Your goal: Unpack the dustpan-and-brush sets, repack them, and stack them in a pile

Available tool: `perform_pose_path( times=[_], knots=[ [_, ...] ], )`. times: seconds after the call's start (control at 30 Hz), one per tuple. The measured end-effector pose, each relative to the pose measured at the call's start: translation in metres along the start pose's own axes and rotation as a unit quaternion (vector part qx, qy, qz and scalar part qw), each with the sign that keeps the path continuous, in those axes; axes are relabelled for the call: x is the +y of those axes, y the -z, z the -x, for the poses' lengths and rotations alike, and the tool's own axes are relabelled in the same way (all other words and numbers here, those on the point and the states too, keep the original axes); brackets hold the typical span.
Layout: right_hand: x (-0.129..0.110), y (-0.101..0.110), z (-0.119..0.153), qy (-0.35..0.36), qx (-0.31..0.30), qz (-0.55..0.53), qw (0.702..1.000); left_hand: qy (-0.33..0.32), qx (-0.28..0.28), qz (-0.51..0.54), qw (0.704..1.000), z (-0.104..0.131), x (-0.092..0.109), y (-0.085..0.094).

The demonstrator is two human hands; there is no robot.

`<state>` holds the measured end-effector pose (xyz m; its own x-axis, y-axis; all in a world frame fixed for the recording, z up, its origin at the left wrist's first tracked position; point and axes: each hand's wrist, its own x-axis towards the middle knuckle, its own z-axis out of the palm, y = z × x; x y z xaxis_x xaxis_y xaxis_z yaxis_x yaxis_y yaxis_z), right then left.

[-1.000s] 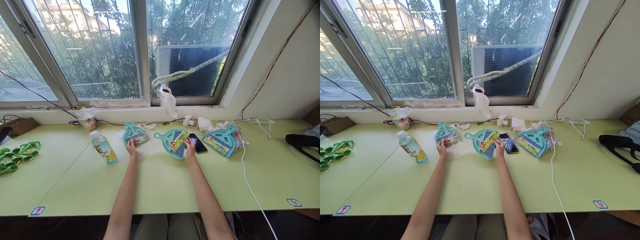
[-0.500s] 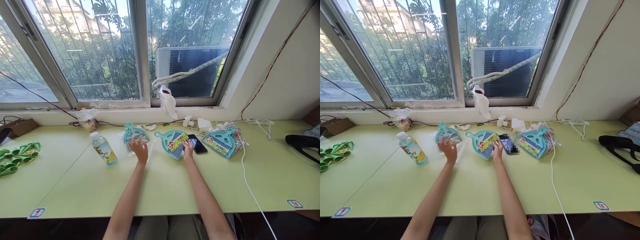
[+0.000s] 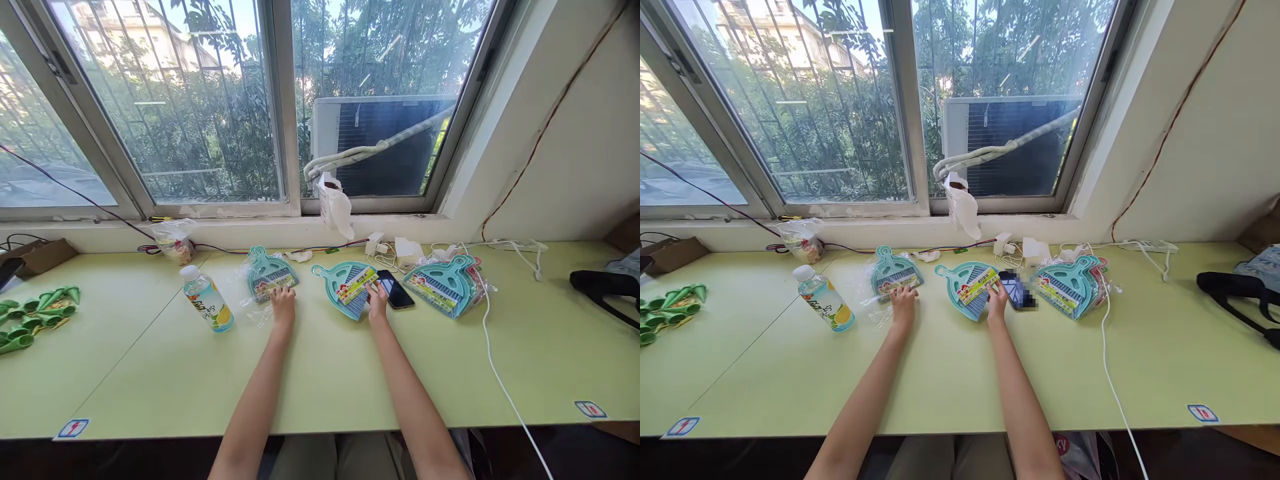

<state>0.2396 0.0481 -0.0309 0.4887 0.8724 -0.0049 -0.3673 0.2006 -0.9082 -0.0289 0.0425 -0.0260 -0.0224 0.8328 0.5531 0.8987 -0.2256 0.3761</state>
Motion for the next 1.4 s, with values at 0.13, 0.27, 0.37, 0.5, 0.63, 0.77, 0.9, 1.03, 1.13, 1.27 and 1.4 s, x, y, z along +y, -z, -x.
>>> perform_pose_path(
  times=[0.13,0.27,0.37,0.5,0.63,0.77,0.9,1.03,1.13,1.27,1.4],
  knots=[
    [0.001,-0.003,0.003,-0.013,-0.011,0.001,1.000,0.026,-0.011,0.149,0.988,0.000,0.012,-0.006],
    [0.002,-0.010,0.008,-0.035,-0.025,-0.004,0.999,0.082,-0.094,0.390,0.913,0.003,0.035,-0.022],
    [0.001,-0.016,0.015,-0.045,-0.072,-0.005,0.996,0.138,-0.136,0.487,0.852,0.007,0.046,-0.030],
    [0.003,-0.022,0.023,-0.039,-0.117,0.008,0.992,0.186,-0.159,0.545,0.802,0.009,0.048,-0.033],
    [0.008,-0.024,0.020,-0.043,-0.120,0.037,0.991,0.219,-0.148,0.549,0.793,0.005,0.043,-0.030],
    [0.011,-0.024,0.013,-0.054,-0.129,0.052,0.989,0.181,-0.055,0.540,0.820,0.001,0.041,-0.024],
    [0.008,-0.017,0.007,-0.032,-0.108,0.102,0.988,0.191,-0.014,0.518,0.833,0.002,0.042,-0.017],
    [0.003,0.002,0.002,0.130,-0.052,0.292,0.946,0.192,0.032,0.491,0.849,0.003,0.041,-0.010],
    [0.001,0.015,0.001,0.254,-0.022,0.434,0.864,0.194,0.056,0.466,0.862,0.002,0.041,-0.006],
    [-0.007,0.014,0.007,0.340,0.018,0.507,0.792,0.177,0.060,0.442,0.877,0.003,0.045,-0.001],
    [-0.019,-0.009,0.031,0.406,-0.071,0.504,0.759,0.162,0.055,0.401,0.900,0.009,0.057,0.001]
  ],
)
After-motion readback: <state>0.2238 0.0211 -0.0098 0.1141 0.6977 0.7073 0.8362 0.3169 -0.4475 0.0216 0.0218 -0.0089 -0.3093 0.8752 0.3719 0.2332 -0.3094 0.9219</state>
